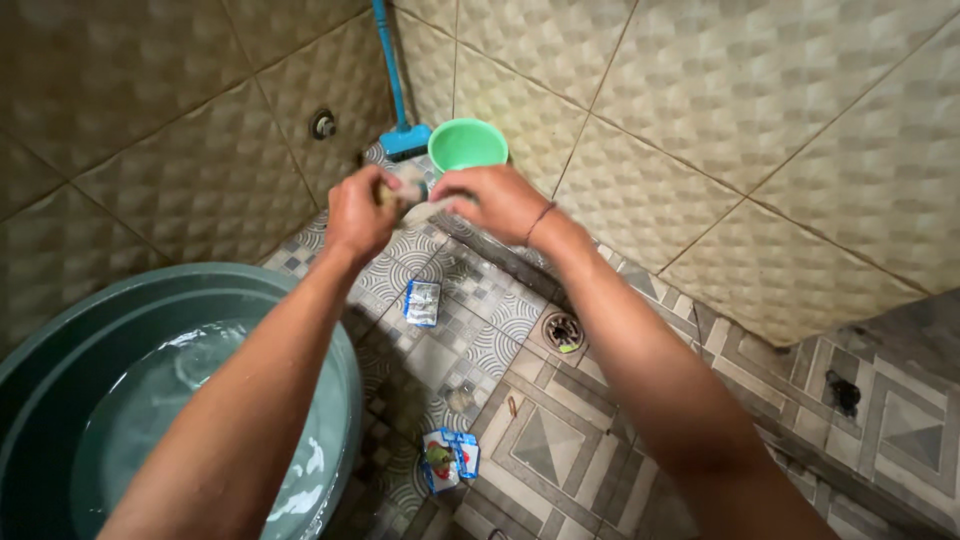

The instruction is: The person cleans a bathroom area by scrubbing the tiled floor and a white plastic soap dish with a sponge and water from a green scoop. The person rinses the items and places the soap dish on a tiled ledge.

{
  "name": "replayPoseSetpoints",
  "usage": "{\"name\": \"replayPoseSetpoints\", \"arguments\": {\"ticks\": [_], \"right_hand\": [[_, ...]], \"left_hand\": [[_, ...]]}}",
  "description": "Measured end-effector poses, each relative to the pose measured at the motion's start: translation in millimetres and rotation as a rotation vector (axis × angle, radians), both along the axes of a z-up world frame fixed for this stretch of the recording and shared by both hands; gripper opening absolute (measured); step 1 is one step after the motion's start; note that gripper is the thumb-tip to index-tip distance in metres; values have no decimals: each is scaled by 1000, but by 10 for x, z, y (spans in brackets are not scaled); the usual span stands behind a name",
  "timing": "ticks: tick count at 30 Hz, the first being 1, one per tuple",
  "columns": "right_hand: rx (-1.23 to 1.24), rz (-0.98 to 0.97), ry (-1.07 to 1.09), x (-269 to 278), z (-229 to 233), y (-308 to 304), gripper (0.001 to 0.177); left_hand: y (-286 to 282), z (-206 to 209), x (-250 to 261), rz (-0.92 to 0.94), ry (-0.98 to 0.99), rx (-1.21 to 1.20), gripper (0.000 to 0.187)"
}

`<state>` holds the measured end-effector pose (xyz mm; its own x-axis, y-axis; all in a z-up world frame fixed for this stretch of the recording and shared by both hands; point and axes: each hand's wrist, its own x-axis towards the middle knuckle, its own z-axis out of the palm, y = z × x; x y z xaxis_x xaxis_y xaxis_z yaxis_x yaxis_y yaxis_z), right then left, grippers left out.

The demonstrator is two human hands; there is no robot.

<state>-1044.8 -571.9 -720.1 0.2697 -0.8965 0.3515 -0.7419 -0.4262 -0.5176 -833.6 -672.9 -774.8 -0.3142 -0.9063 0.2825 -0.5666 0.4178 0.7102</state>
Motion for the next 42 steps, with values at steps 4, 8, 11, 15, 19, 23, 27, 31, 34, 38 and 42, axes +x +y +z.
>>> {"name": "replayPoseSetpoints", "arguments": {"ticks": [4, 8, 11, 15, 19, 23, 27, 31, 34, 38, 42], "right_hand": [[33, 5, -359, -347, -169, -158, 15], [131, 48, -1127, -448, -766, -509, 32], [325, -179, -1674, -26, -1062, -586, 41], [545, -157, -1986, 253, -947, -480, 37], [561, -94, -1891, 229, -1033, -674, 29], [428, -343, -1548, -90, -1217, -640, 33], [283, -112, -1607, -179, -1097, -285, 35], [239, -244, -1184, -122, -1037, 124, 52], [388, -248, -1139, -438, -1227, 324, 61], [244, -588, -968, -1275, -1805, 401, 46], [242, -955, 62, -1676, -2414, 669, 58]], "left_hand": [[-16, 46, -54, -544, 346, 471, 26], [-65, 76, -390, -491, 825, 706, 18], [9, -56, -577, -258, 899, 453, 18], [237, -46, -530, -27, 443, -226, 17], [587, 65, -367, -213, 75, -742, 22], [723, 7, -331, -256, 76, -720, 32], [491, -114, -567, -9, 638, 212, 37], [500, -414, -747, -206, 899, 878, 35], [558, -712, -946, -123, 987, 860, 41], [697, -1124, -1366, -106, 1074, 897, 50], [906, -1422, -1537, -34, 1050, 960, 52]]}}
